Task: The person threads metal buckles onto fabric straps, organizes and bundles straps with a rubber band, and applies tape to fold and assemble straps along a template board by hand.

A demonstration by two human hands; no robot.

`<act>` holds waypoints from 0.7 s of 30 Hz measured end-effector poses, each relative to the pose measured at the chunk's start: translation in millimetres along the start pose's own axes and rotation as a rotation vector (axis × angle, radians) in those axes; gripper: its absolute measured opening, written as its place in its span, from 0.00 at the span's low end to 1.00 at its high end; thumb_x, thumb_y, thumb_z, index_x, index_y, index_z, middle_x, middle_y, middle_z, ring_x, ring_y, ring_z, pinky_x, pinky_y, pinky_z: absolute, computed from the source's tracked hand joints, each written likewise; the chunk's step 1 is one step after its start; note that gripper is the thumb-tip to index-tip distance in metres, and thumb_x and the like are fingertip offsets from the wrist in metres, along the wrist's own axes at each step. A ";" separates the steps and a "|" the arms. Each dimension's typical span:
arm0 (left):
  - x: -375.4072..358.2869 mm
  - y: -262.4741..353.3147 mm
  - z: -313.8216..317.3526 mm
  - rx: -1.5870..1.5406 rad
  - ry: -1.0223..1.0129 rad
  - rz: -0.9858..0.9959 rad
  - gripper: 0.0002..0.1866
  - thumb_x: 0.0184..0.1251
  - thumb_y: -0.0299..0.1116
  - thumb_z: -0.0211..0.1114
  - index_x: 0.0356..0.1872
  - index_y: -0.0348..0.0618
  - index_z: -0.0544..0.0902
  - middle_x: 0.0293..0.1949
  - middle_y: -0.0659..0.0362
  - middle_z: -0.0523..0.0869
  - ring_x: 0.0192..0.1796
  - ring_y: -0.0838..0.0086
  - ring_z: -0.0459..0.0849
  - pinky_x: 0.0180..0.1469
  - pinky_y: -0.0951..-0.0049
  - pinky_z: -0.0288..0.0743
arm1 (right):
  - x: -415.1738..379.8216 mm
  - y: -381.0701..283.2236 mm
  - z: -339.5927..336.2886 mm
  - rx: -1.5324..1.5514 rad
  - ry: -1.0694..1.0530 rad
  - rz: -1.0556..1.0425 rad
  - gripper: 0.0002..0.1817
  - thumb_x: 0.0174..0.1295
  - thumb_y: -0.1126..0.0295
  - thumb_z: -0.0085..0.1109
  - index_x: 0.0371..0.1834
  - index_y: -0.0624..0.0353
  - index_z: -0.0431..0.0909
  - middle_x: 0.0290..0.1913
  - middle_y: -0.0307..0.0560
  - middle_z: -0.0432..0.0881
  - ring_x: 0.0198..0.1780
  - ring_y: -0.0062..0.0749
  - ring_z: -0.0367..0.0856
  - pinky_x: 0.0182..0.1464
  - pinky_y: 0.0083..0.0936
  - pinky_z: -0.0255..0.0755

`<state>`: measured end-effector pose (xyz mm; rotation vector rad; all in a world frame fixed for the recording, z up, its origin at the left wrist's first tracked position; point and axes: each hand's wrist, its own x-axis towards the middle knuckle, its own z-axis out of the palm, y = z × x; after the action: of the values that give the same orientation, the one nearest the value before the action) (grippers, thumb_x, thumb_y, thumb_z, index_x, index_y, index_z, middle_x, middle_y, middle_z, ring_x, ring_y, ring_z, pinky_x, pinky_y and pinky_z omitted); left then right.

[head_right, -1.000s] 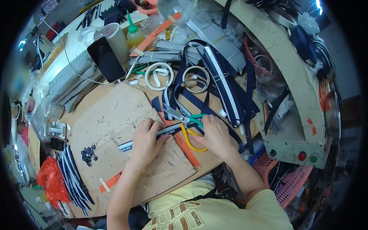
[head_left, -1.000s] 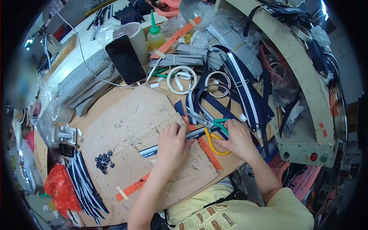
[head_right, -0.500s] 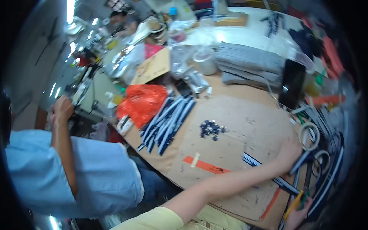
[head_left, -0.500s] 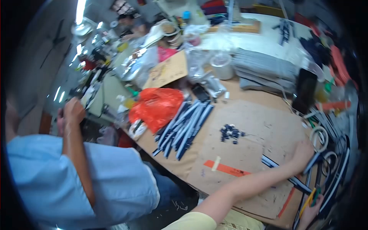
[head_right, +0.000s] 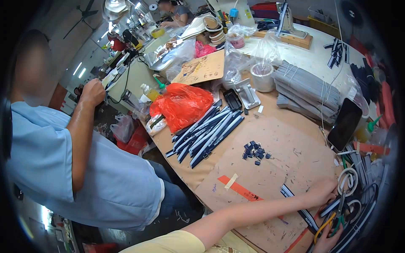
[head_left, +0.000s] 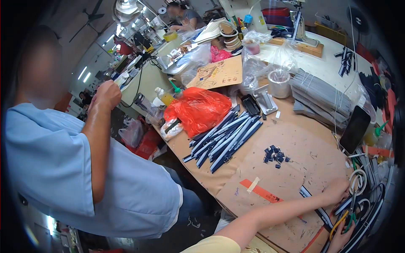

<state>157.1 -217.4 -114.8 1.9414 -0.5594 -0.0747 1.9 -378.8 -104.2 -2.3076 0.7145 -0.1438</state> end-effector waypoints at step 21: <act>-119.0 180.5 -267.9 -0.142 0.170 0.347 0.13 0.66 0.26 0.56 0.50 0.37 0.80 0.49 0.56 0.82 0.51 0.66 0.78 0.53 0.69 0.73 | -1.7 -83.3 -46.9 0.090 0.165 -0.456 0.16 0.62 0.79 0.52 0.55 0.64 0.73 0.50 0.48 0.77 0.51 0.36 0.75 0.53 0.25 0.68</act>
<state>69.0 0.7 136.5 1.6708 -0.7469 0.2613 24.5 -356.2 -14.1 -2.3530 0.2407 -0.5680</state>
